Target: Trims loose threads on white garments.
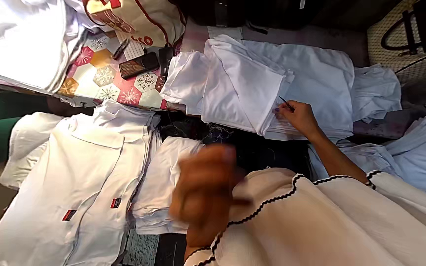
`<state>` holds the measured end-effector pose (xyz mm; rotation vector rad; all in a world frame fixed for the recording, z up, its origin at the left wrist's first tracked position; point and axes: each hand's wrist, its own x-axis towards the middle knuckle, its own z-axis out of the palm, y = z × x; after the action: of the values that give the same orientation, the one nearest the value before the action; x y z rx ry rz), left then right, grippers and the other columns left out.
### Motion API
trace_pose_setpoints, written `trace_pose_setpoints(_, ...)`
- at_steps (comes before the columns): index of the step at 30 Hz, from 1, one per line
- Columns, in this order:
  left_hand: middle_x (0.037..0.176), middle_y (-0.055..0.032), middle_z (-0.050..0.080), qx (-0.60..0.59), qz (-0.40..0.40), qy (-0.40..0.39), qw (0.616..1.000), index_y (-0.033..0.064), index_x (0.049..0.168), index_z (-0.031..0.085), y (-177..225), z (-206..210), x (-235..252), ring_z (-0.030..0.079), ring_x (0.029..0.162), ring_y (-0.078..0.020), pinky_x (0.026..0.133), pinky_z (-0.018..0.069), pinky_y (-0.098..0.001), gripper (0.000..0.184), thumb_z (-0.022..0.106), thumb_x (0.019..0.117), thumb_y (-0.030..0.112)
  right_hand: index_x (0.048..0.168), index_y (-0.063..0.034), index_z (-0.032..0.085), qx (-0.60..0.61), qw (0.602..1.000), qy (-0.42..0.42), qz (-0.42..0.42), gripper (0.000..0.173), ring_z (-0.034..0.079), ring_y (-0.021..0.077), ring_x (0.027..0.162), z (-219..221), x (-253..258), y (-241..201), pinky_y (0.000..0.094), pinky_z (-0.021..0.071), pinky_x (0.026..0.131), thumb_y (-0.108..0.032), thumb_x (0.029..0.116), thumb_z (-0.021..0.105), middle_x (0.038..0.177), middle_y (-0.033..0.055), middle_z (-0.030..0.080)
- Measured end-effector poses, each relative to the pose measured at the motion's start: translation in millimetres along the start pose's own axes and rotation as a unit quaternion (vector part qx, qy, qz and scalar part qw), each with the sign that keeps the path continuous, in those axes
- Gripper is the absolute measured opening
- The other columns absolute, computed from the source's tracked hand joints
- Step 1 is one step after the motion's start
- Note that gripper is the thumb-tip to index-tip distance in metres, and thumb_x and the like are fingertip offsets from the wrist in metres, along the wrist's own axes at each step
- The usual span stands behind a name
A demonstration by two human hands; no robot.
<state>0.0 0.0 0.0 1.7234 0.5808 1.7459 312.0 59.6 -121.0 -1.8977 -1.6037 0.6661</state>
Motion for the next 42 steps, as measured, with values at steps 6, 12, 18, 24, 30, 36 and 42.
trace_pose_setpoints(6,0.140,-0.0223,0.057,0.320,-0.102,-0.149,0.930,0.0003,0.112,0.073,-163.8,-5.2,-25.6,0.049,0.136,-0.0373,0.111,0.0438,-0.0502,0.023,0.070,0.0902,0.004,0.097,0.0015,0.072,-0.018,0.995,-0.089,-0.038,0.012,0.060,0.0281,0.064,-13.3,-4.3,-18.9,0.0511,0.0506,0.062,-0.008,0.0996,0.065,0.075,0.0160,0.065)
trace_pose_setpoints(12,0.156,-0.0247,0.042,0.462,-0.031,-0.216,0.860,0.0132,0.126,0.070,-264.4,-59.3,-96.9,0.035,0.146,-0.0473,0.118,0.0256,-0.0660,0.036,0.070,0.0904,0.008,0.100,-0.0029,0.076,-0.094,0.927,-0.343,-0.118,0.030,0.065,0.0277,0.075,-55.3,-29.4,-40.4,0.0544,0.0496,0.072,-0.027,0.1038,0.060,0.080,0.0133,0.069)
trace_pose_setpoints(18,0.149,-0.0197,0.054,0.461,0.036,-0.233,0.855,0.0060,0.116,0.073,-266.8,-79.0,-86.8,0.046,0.142,-0.0415,0.118,0.0320,-0.0592,0.023,0.065,0.0975,0.017,0.089,0.0026,0.074,0.003,0.975,-0.140,-0.174,0.022,0.067,0.0284,0.075,46.4,-5.7,-67.4,0.0518,0.0549,0.072,-0.017,0.0974,0.069,0.082,0.0148,0.070)
trace_pose_setpoints(24,0.127,-0.0170,0.068,0.437,0.045,-0.217,0.872,0.0009,0.101,0.073,-271.3,-78.6,-68.7,0.061,0.125,-0.0364,0.107,0.0476,-0.0503,0.015,0.062,0.0944,0.008,0.109,0.0003,0.070,-0.091,0.964,-0.081,-0.236,0.035,0.071,0.0372,0.078,145.9,19.4,-81.0,0.0573,0.0552,0.064,-0.028,0.0896,0.078,0.094,0.0183,0.072)
trace_pose_setpoints(30,0.114,-0.0196,0.071,0.324,-0.013,-0.130,0.937,-0.0047,0.099,0.071,-244.1,-67.0,-57.6,0.064,0.119,-0.0345,0.105,0.0508,-0.0438,0.015,0.063,0.0868,-0.004,0.105,0.0044,0.068,-0.039,0.958,-0.132,-0.252,0.016,0.070,0.0380,0.080,121.1,51.3,-77.4,0.0578,0.0560,0.071,-0.006,0.0925,0.071,0.090,0.0208,0.070)
trace_pose_setpoints(36,0.107,-0.0192,0.070,0.260,-0.106,-0.038,0.959,-0.0052,0.093,0.070,-226.6,-44.4,-46.6,0.066,0.108,-0.0303,0.094,0.0545,-0.0410,0.018,0.061,0.0790,-0.012,0.094,0.0028,0.071,0.019,0.960,-0.183,-0.211,0.019,0.062,0.0241,0.068,99.5,62.6,-70.8,0.0451,0.0533,0.067,-0.013,0.0885,0.079,0.076,0.0130,0.065)
trace_pose_setpoints(42,0.120,-0.0239,0.065,0.301,-0.149,-0.106,0.936,-0.0053,0.114,0.069,-220.1,-47.9,-42.0,0.059,0.119,-0.0393,0.100,0.0507,-0.0514,0.035,0.072,0.0797,0.003,0.091,0.0032,0.073,0.027,0.959,-0.172,-0.223,0.011,0.065,0.0247,0.077,99.2,62.5,-76.2,0.0435,0.0547,0.074,-0.008,0.0911,0.075,0.085,0.0147,0.068)
